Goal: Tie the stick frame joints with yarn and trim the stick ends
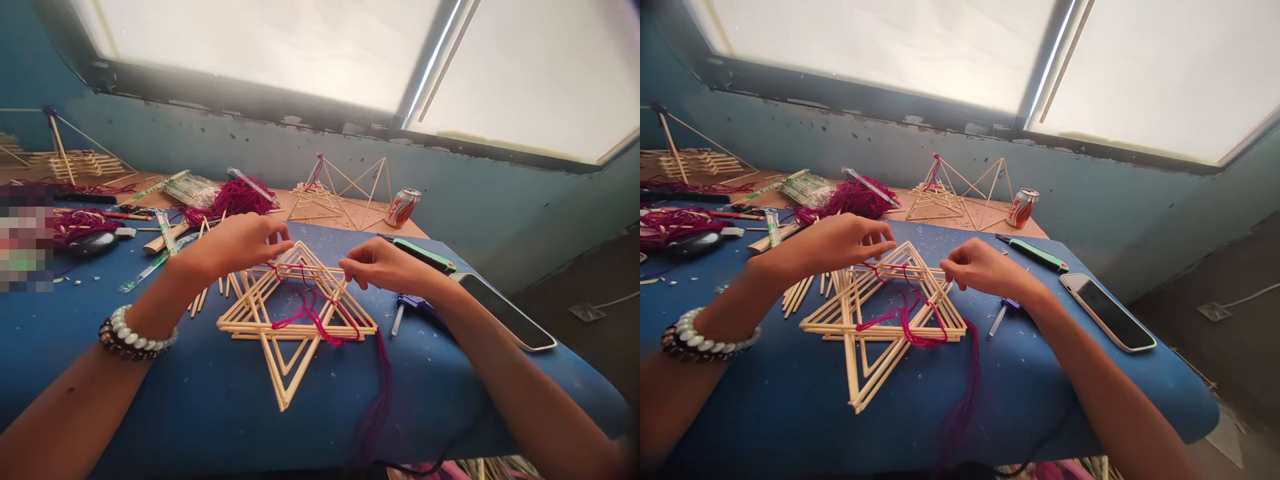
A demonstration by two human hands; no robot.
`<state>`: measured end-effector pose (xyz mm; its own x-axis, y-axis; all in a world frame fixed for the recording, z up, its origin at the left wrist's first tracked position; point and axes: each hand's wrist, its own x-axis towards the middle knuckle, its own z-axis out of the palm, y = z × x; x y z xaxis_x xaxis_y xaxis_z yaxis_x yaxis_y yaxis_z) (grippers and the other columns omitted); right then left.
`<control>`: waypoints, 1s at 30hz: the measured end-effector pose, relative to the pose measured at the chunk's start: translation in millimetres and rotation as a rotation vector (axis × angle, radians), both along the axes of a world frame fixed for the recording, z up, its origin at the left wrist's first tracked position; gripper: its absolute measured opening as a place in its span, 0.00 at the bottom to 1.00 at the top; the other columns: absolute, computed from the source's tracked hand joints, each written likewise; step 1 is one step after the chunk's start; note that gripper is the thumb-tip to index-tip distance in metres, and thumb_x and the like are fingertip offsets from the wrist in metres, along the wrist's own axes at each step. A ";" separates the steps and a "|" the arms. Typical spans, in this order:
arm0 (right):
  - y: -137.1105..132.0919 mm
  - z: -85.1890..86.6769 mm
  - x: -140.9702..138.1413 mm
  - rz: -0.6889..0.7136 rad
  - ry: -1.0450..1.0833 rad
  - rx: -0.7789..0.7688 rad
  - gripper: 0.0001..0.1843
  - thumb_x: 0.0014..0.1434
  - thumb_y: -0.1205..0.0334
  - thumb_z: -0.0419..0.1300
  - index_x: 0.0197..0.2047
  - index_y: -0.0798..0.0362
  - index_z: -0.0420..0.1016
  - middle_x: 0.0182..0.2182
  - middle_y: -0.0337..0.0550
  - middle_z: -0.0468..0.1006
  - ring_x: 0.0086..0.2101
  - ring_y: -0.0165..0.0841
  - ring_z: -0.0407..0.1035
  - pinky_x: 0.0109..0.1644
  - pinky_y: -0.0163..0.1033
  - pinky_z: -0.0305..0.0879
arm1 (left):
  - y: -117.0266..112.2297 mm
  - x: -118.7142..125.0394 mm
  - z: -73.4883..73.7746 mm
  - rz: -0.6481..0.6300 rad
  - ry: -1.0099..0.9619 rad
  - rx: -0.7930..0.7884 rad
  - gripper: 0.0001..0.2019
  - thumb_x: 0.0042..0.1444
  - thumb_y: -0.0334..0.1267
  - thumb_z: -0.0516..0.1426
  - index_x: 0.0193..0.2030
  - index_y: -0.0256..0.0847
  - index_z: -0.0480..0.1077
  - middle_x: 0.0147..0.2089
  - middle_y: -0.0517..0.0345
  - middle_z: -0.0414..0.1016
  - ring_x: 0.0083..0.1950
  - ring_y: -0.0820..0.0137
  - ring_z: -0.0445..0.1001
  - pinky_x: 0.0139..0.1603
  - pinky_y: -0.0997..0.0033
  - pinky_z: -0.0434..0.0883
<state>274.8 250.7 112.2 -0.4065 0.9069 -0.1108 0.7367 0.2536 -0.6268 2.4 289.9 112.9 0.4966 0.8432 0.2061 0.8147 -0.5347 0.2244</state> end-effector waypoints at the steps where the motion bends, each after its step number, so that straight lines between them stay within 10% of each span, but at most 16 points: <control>1: 0.5 -0.6 0.7 0.007 0.012 -0.001 0.18 0.63 0.51 0.58 0.27 0.53 0.77 0.20 0.35 0.70 0.22 0.25 0.58 0.27 0.35 0.54 | -0.3 1.0 -1.0 -0.001 -0.005 0.046 0.14 0.65 0.50 0.56 0.43 0.47 0.80 0.35 0.59 0.84 0.34 0.65 0.80 0.33 0.69 0.65; 17: 12.0 -20.5 4.1 0.066 0.273 0.111 0.26 0.66 0.40 0.61 0.31 0.56 0.77 0.20 0.35 0.70 0.22 0.26 0.58 0.29 0.35 0.54 | -4.4 16.7 -8.9 -0.070 -0.067 0.186 0.15 0.67 0.43 0.53 0.52 0.48 0.80 0.40 0.59 0.85 0.40 0.64 0.82 0.40 0.67 0.69; 22: 10.8 -17.1 0.4 0.069 0.371 0.036 0.38 0.73 0.34 0.44 0.29 0.56 0.77 0.16 0.38 0.71 0.16 0.24 0.55 0.23 0.35 0.53 | -6.9 23.3 -13.1 -0.269 -0.185 0.104 0.14 0.67 0.47 0.56 0.47 0.44 0.80 0.43 0.57 0.85 0.44 0.66 0.81 0.47 0.66 0.73; 30: -4.7 3.8 9.2 0.324 0.248 -0.211 0.42 0.66 0.27 0.53 0.17 0.54 0.72 0.12 0.36 0.64 0.16 0.23 0.57 0.23 0.34 0.53 | -15.4 31.2 -14.3 -0.424 -0.204 -0.007 0.13 0.65 0.46 0.58 0.48 0.45 0.81 0.45 0.55 0.84 0.45 0.65 0.79 0.47 0.64 0.72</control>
<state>284.0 246.0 116.0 -0.7028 0.6967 -0.1435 0.4621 0.2938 -0.8368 33.6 274.5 98.5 0.7474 0.5765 0.3304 0.4636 -0.8086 0.3622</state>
